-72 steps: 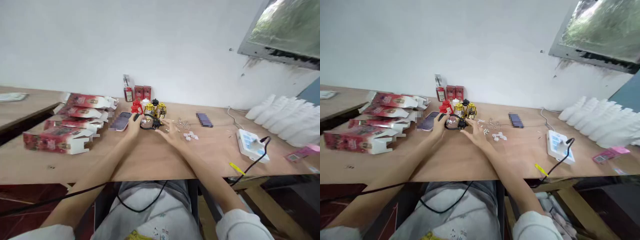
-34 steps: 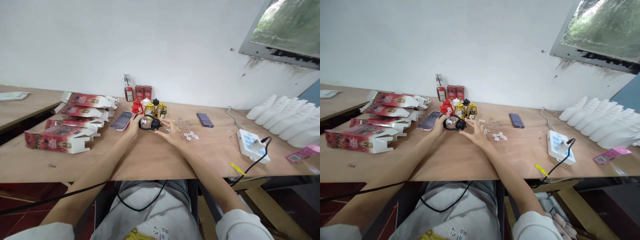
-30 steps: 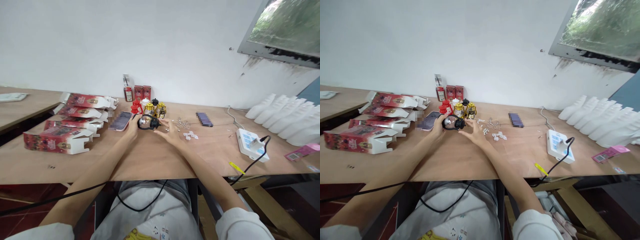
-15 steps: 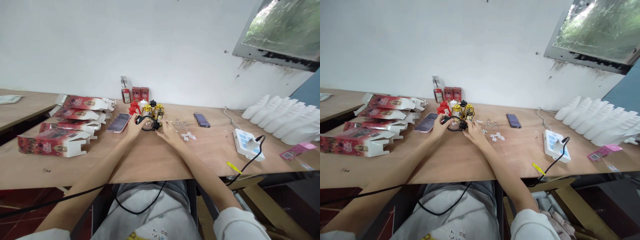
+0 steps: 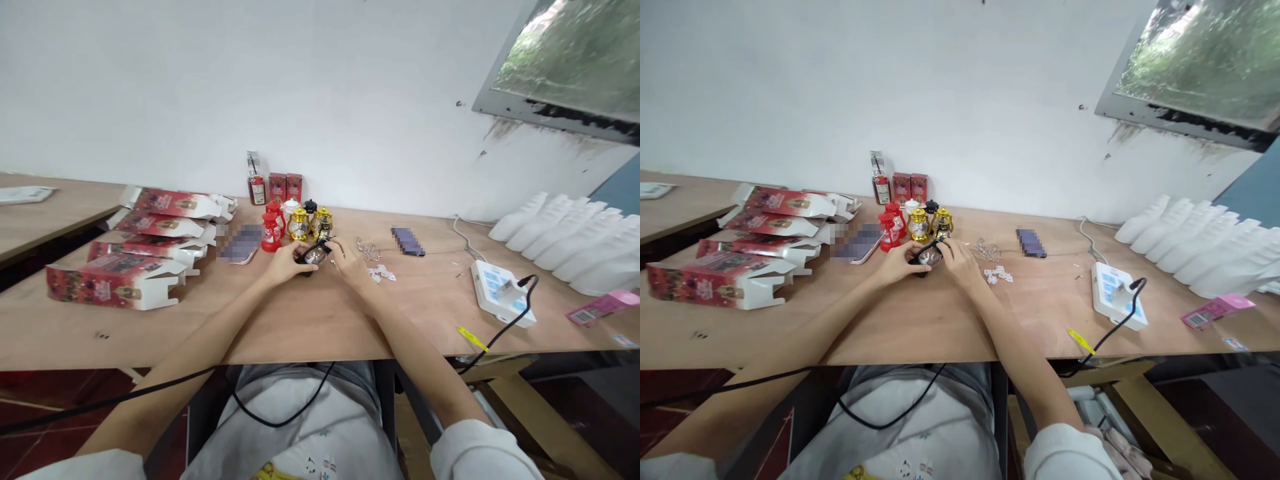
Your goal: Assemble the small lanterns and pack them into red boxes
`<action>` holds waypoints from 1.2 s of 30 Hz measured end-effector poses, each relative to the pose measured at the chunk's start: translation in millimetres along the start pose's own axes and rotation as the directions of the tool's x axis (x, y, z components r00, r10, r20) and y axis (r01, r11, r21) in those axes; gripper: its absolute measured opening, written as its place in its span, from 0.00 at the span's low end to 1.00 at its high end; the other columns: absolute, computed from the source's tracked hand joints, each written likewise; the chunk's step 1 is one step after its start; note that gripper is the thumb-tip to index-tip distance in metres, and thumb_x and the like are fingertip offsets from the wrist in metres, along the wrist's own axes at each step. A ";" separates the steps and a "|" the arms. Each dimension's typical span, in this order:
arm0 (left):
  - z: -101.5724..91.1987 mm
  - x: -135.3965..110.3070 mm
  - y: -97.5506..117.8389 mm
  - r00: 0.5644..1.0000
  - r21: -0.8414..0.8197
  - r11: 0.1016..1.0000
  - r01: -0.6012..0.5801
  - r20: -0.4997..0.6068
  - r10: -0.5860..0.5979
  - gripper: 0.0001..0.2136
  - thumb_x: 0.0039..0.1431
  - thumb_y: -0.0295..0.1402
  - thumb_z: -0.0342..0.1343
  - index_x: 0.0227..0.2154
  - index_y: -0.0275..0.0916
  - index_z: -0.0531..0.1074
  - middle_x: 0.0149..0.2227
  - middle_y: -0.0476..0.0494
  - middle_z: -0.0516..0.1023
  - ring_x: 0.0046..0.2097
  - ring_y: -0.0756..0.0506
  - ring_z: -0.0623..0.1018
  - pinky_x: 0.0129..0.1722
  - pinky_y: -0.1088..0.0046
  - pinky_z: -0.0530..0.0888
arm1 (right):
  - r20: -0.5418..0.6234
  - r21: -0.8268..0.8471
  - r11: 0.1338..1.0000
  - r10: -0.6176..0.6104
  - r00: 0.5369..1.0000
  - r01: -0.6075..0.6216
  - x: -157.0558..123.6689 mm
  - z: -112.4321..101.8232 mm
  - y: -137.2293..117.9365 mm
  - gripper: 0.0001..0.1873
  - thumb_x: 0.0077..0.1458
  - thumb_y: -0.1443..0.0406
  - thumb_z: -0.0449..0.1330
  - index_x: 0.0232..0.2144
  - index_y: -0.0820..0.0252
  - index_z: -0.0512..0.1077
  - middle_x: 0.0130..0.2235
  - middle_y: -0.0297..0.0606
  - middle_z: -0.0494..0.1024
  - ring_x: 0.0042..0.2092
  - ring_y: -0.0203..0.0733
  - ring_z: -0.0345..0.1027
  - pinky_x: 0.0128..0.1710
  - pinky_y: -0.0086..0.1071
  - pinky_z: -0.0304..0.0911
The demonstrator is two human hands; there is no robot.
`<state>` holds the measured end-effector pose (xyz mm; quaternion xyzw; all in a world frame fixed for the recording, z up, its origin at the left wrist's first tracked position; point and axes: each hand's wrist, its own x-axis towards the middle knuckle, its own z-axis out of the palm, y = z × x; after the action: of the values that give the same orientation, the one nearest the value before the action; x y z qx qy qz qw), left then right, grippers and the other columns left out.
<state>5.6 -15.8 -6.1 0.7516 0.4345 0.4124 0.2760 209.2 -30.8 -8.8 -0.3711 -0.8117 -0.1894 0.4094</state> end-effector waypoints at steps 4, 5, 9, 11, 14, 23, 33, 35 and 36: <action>2.9 -0.8 -2.6 1.000 -0.006 1.000 -0.027 -0.015 0.026 0.27 0.37 0.46 0.67 0.41 0.39 0.71 0.40 0.42 0.79 0.40 0.41 0.77 0.42 0.64 0.73 | 0.005 0.116 0.993 -0.038 0.999 0.037 0.9 -2.4 -13.2 0.17 0.64 0.67 0.44 0.44 0.59 0.71 0.42 0.46 0.75 0.46 0.45 0.69 0.49 0.40 0.64; 3.9 -0.7 -4.2 0.999 -0.019 0.999 -0.038 -0.021 0.037 0.26 0.38 0.45 0.67 0.41 0.39 0.71 0.41 0.42 0.79 0.41 0.41 0.77 0.43 0.65 0.72 | 0.019 0.142 0.989 -0.054 0.998 0.051 0.8 -2.6 -16.6 0.16 0.64 0.66 0.44 0.45 0.59 0.71 0.42 0.47 0.75 0.45 0.45 0.69 0.49 0.41 0.64; 9.2 0.6 -14.1 0.999 -0.065 0.997 -0.042 -0.019 0.041 0.24 0.39 0.41 0.66 0.41 0.39 0.70 0.40 0.43 0.78 0.41 0.41 0.77 0.41 0.65 0.73 | 0.068 0.186 0.973 -0.152 0.986 0.137 0.4 0.0 -28.1 0.17 0.65 0.65 0.43 0.45 0.59 0.70 0.43 0.47 0.75 0.44 0.45 0.69 0.48 0.41 0.65; 11.3 1.6 -18.0 1.000 -0.090 0.996 -0.026 -0.017 0.024 0.22 0.39 0.38 0.65 0.39 0.38 0.70 0.36 0.44 0.78 0.38 0.42 0.77 0.39 0.66 0.74 | 0.087 0.185 0.965 -0.202 0.975 0.184 0.3 2.4 -32.3 0.17 0.64 0.66 0.43 0.45 0.59 0.70 0.44 0.47 0.75 0.44 0.44 0.69 0.47 0.40 0.65; 12.2 3.3 -20.0 1.000 -0.138 0.990 -0.001 -0.022 -0.002 0.21 0.37 0.36 0.65 0.38 0.36 0.70 0.33 0.45 0.78 0.36 0.43 0.77 0.39 0.66 0.74 | 0.091 0.184 0.953 -0.260 0.961 0.240 0.5 4.9 -36.3 0.16 0.63 0.68 0.44 0.43 0.60 0.70 0.42 0.46 0.76 0.43 0.43 0.69 0.45 0.39 0.65; 11.5 1.2 -13.2 0.998 -0.090 0.995 -0.035 0.055 0.040 0.33 0.37 0.41 0.68 0.48 0.36 0.67 0.48 0.38 0.75 0.50 0.37 0.74 0.51 0.59 0.69 | 0.001 0.084 0.996 -0.013 1.000 0.013 1.6 -0.5 -25.5 0.13 0.61 0.68 0.47 0.42 0.61 0.69 0.43 0.47 0.75 0.47 0.46 0.66 0.48 0.40 0.60; 2.4 2.8 -13.0 0.983 0.055 0.998 -0.004 0.181 -0.007 0.36 0.34 0.39 0.68 0.51 0.36 0.66 0.49 0.35 0.74 0.52 0.31 0.73 0.51 0.54 0.68 | -0.116 -0.288 0.827 0.471 0.875 -0.483 -2.1 -12.0 28.2 0.12 0.57 0.68 0.50 0.39 0.63 0.71 0.45 0.50 0.71 0.49 0.54 0.57 0.50 0.48 0.53; 1.3 2.6 -11.3 0.981 0.063 0.998 -0.003 0.194 -0.009 0.36 0.34 0.39 0.68 0.51 0.35 0.66 0.49 0.35 0.75 0.52 0.31 0.73 0.52 0.55 0.68 | -0.122 -0.347 0.761 0.544 0.830 -0.549 -5.3 -14.4 38.3 0.11 0.56 0.68 0.50 0.38 0.64 0.71 0.45 0.51 0.70 0.50 0.56 0.56 0.49 0.49 0.52; 1.2 2.6 -10.7 0.981 0.059 0.998 -0.004 0.196 -0.008 0.36 0.35 0.39 0.68 0.51 0.35 0.66 0.50 0.35 0.74 0.52 0.31 0.73 0.52 0.55 0.68 | -0.123 -0.366 0.732 0.574 0.810 -0.574 -6.9 -15.4 42.3 0.11 0.55 0.68 0.50 0.38 0.64 0.71 0.45 0.52 0.70 0.50 0.57 0.56 0.49 0.50 0.51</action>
<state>2.8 -8.6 -14.0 0.7960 0.4180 0.3231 0.2954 252.0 -15.7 -5.0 -0.6763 -0.6032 -0.2102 0.3668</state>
